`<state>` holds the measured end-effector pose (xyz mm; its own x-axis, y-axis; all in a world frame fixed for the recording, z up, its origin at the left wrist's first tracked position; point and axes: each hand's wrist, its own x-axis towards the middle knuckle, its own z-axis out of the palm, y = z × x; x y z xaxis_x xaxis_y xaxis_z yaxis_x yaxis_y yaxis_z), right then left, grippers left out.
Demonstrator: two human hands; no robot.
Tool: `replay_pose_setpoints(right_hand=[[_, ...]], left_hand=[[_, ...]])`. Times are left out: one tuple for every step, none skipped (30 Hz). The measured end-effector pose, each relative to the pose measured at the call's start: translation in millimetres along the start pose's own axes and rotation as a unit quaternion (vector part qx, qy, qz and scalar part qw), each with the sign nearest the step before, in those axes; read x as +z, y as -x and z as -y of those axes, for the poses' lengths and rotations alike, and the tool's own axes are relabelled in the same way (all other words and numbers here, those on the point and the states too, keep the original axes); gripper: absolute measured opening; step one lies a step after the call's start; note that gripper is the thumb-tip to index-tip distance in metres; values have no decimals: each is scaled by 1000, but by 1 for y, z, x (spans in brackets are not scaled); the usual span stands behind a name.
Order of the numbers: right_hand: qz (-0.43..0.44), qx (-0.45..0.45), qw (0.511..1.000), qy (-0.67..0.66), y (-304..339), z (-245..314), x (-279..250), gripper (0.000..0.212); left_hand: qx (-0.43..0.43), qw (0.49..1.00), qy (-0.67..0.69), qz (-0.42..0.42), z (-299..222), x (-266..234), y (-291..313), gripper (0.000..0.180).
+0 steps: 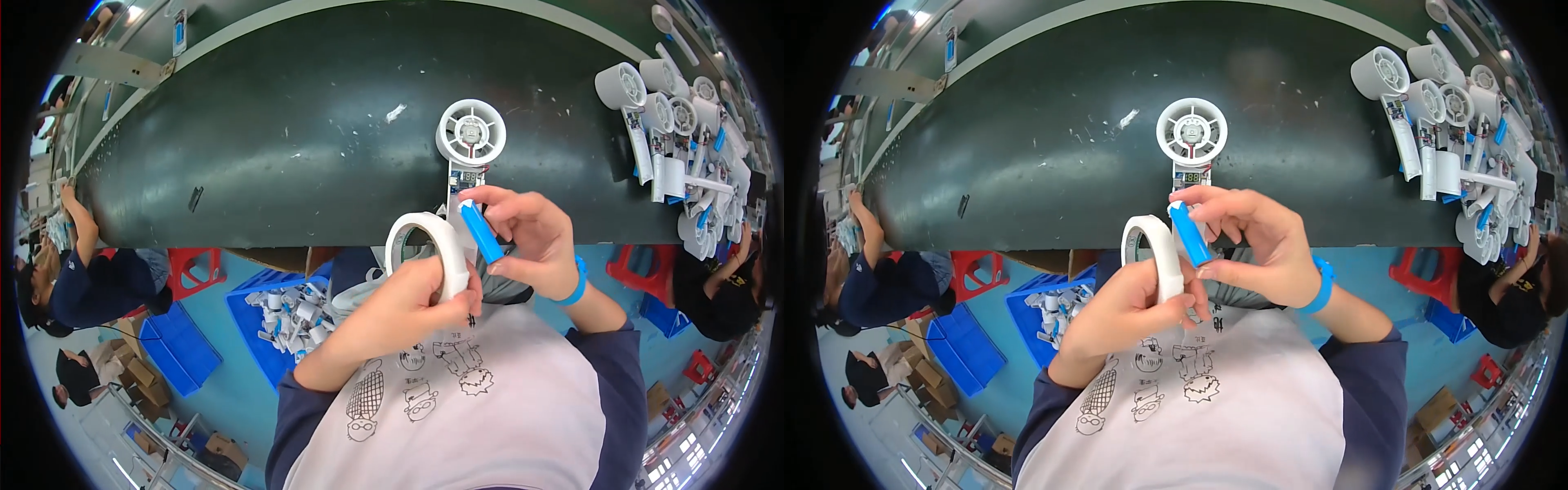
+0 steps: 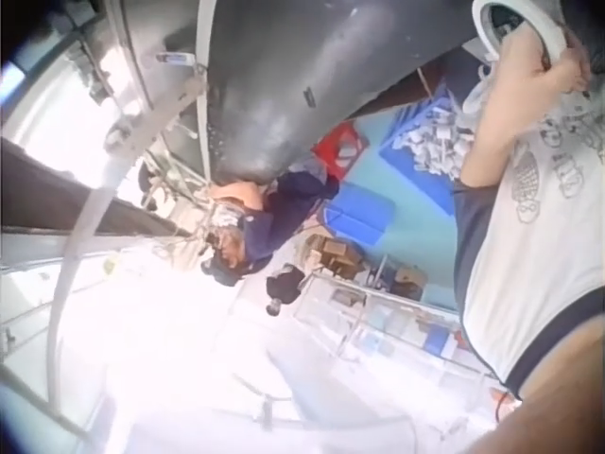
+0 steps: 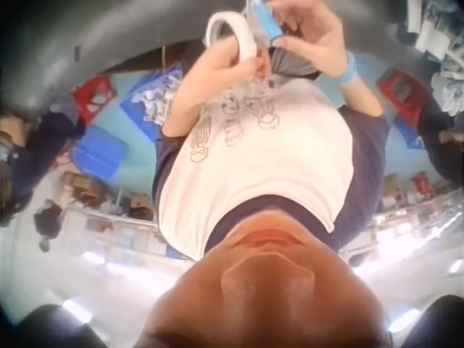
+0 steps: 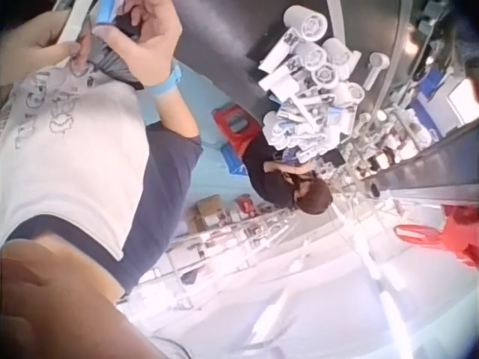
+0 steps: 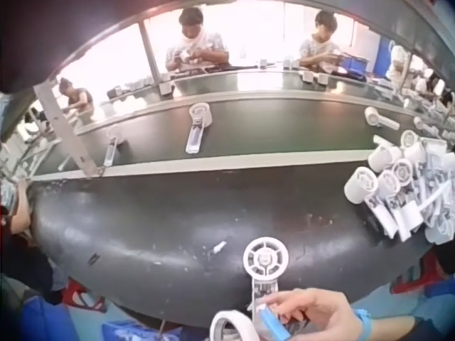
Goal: The person assembles small portable fans by applying tape from a roll to the battery, pressing the battery into the fan casing, and placing the assembled fan units onto the conveyor belt.
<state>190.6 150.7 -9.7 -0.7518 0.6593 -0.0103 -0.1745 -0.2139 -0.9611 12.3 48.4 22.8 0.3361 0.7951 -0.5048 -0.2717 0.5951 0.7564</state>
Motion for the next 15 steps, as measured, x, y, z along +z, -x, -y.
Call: replay_pose_setpoints(right_hand=[[8,-23,999,-21,1,-6,1,48],[-2,-11,999,-32,1,-8,2,46],[-3,-10,999,-36,0,-9,1,46],[21,-51,998,25,-1,-11,0,44],[45,-91,991,88,-3,-11,0,42],[25,-107,989,95,-4,-10,4,40],[26,-106,990,92,-6,-4,1,40],[59,-111,981,145,-8,5,-3,41],[92,-114,969,198,-11,11,-6,42],[93,-112,969,197,-14,17,-8,42],[111,-98,959,242,-16,22,-9,43],[127,-84,945,288,-16,26,-10,43],[126,-83,945,289,-14,26,-7,43],[93,-74,950,288,-11,27,-2,45],[60,-66,954,288,-9,28,2,47]], left_hand=[[11,999,-30,11,1,1,-2,9],[17,999,-32,5,1,3,-3,9],[12,999,-33,3,1,5,-4,9],[17,999,-36,-5,0,6,-5,9],[23,999,-39,-13,0,7,-5,10],[20,999,-38,-15,1,6,-5,10],[32,995,-91,-17,1,5,-5,11],[44,989,-143,-19,1,3,-4,12],[43,989,-141,-19,1,1,-4,12],[44,983,-180,-21,-1,1,-2,13],[44,975,-218,-23,-3,1,0,15],[44,975,-217,-21,-4,1,1,15],[23,979,-200,-20,-6,2,2,15],[1,983,-183,-19,-6,2,2,16],[3,983,-183,-18,-6,3,3,16]])
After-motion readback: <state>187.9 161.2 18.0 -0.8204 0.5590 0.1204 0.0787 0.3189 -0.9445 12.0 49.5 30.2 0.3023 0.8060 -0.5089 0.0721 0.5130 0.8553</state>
